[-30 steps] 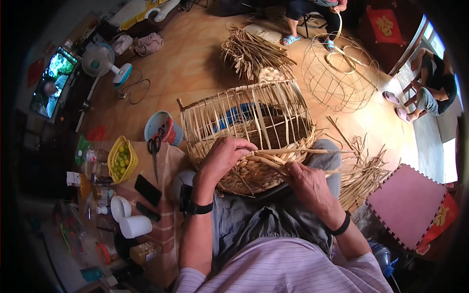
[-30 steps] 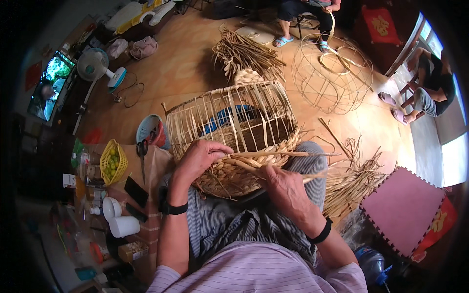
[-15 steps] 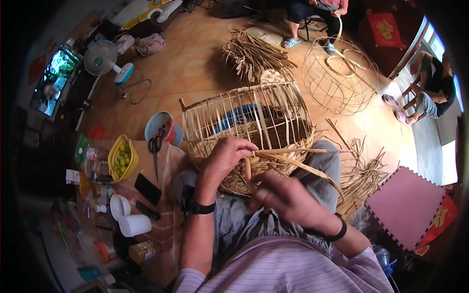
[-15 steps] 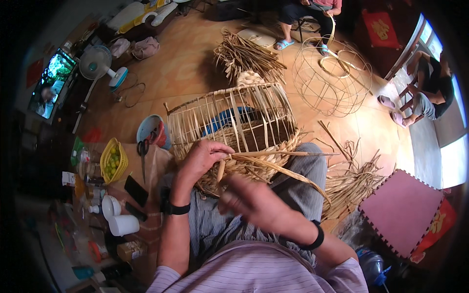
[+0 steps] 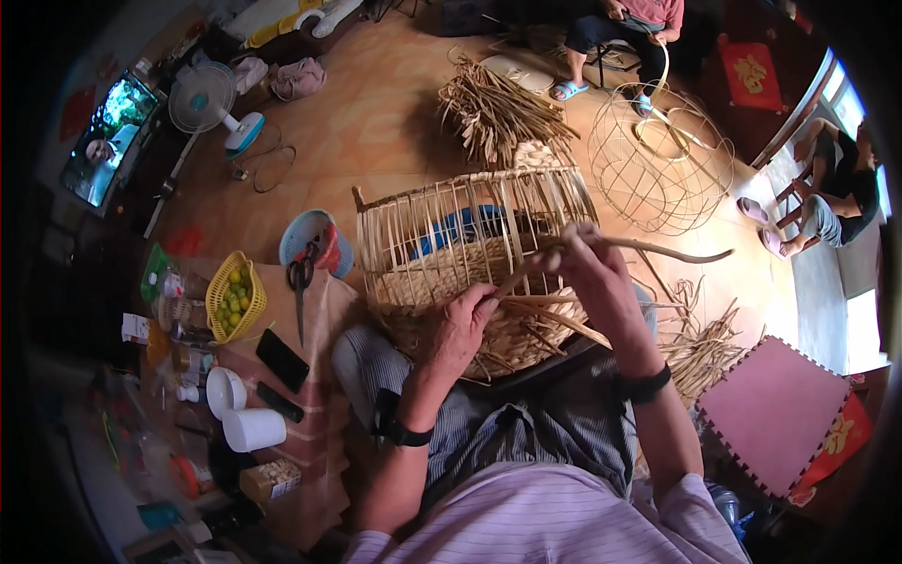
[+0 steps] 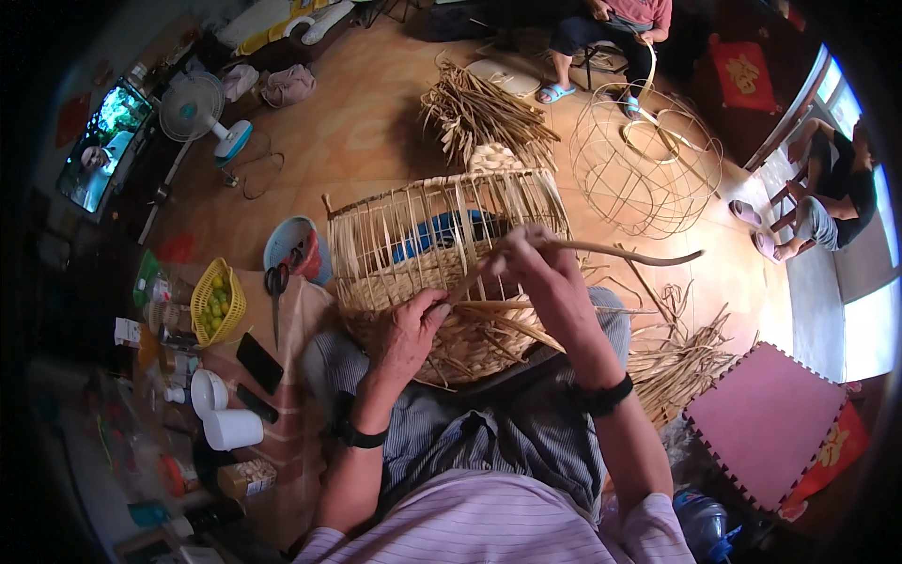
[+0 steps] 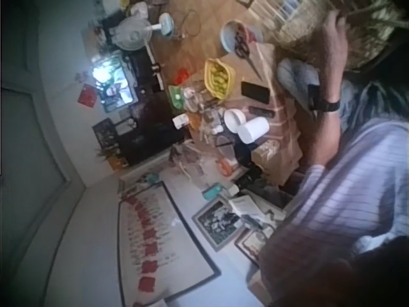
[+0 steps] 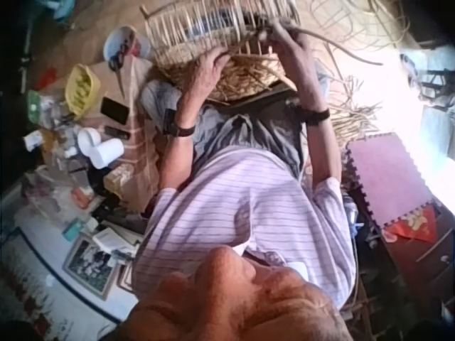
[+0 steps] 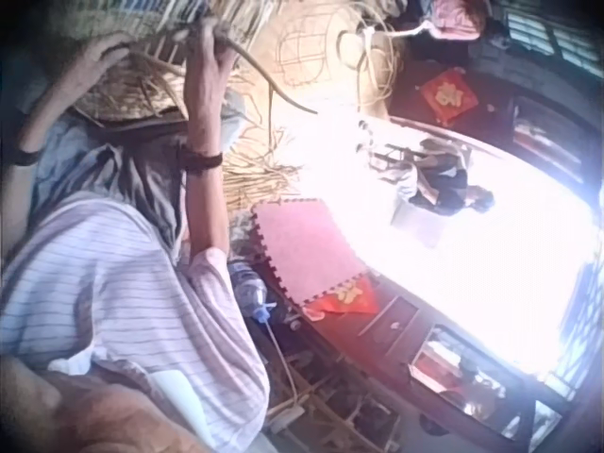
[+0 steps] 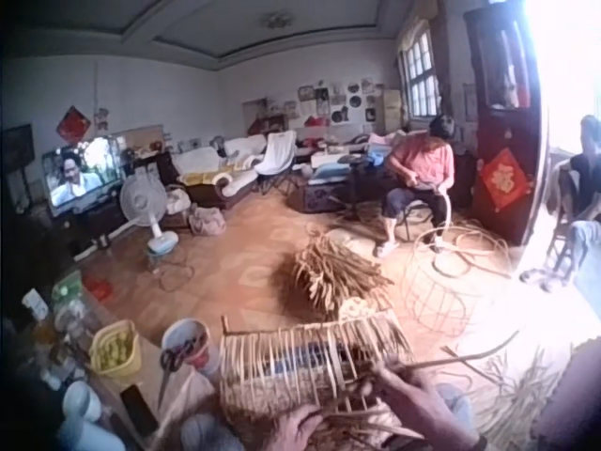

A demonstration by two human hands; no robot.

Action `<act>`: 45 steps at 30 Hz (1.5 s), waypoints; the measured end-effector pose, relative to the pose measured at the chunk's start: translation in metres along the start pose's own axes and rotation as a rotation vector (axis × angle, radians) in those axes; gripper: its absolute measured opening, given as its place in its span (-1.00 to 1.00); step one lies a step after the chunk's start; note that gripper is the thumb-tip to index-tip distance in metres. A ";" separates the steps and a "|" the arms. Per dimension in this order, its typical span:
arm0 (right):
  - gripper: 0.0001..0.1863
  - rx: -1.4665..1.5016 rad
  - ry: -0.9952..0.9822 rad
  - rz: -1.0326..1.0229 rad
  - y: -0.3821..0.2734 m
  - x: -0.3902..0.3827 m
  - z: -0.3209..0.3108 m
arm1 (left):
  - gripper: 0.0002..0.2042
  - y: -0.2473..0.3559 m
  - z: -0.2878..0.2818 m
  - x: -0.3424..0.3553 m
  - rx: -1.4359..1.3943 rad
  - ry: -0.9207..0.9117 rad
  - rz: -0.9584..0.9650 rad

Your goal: Weaving a large wicker or bamboo basket by hand.

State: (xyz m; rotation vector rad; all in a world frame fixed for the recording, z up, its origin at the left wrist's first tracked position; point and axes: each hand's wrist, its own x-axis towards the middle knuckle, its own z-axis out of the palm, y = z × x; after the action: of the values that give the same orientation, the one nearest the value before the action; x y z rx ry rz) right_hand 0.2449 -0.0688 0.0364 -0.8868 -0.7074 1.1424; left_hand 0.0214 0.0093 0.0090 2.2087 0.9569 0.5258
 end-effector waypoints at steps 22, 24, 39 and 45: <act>-0.88 -1.673 -0.113 -0.515 0.022 0.112 0.039 | -0.76 -0.003 0.013 0.008 0.001 0.146 -0.004; -0.88 -1.638 -0.085 -0.542 0.026 0.109 0.042 | -0.74 -0.002 0.014 0.009 0.033 0.167 -0.001; -0.74 -1.168 -0.091 -0.424 0.033 0.100 0.017 | -0.74 0.015 0.016 0.018 0.113 0.197 -0.148; -0.72 -0.663 0.170 -0.101 0.029 0.074 0.019 | -0.74 0.014 0.025 0.018 0.105 0.265 -0.105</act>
State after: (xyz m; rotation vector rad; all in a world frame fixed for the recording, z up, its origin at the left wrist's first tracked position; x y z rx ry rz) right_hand 0.2360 0.0108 0.0225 -1.4659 -0.9980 0.7286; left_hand 0.0550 0.0055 0.0033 2.2022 1.2564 0.7478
